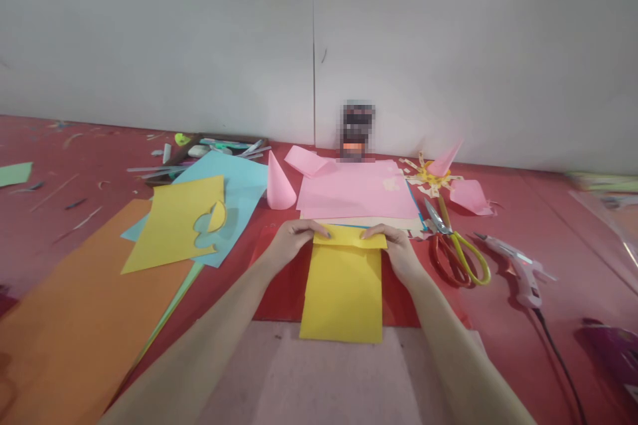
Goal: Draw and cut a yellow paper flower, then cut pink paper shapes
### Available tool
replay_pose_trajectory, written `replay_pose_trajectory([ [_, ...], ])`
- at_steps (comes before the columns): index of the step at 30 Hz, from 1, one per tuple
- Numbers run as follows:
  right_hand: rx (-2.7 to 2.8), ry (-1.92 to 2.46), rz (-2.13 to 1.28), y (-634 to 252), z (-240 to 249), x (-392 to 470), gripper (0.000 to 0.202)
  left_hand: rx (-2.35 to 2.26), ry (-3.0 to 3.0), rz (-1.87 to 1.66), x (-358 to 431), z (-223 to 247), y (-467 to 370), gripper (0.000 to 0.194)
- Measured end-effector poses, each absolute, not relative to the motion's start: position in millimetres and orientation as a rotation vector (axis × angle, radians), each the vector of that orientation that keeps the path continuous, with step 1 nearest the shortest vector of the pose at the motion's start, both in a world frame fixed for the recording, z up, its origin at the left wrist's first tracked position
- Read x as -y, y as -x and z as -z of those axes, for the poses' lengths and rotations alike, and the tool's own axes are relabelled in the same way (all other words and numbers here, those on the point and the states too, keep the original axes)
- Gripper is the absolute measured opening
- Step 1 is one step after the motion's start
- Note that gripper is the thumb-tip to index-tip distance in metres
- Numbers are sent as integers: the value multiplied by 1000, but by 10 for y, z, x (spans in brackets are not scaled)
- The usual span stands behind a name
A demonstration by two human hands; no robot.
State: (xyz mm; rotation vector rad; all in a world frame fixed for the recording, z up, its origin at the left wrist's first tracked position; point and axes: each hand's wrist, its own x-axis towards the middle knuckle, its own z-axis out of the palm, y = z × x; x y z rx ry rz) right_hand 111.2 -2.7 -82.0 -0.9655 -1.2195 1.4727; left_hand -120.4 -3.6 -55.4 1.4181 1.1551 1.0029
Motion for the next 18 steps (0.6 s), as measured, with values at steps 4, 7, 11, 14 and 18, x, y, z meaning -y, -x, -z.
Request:
replay_pose_trajectory([
  [4,1195,973,-1492,-1110,826,29,16,-1156,-1442,-1009,29,573,1207,26],
  [7,1191,984,-1489,-1112,828,26,15,-1153,-1450,-1017,32,573,1207,26],
  [11,1203,968,-1485,-1107,825,26,16,-1150,-1449,-1024,34,574,1208,26],
  [14,1208,967,-1493,-1107,824,26,16,-1154,-1452,-1015,31,566,1204,25],
  [18,1220,974,-1471,-1108,833,19,16,-1136,-1410,-1012,31,542,1187,18],
])
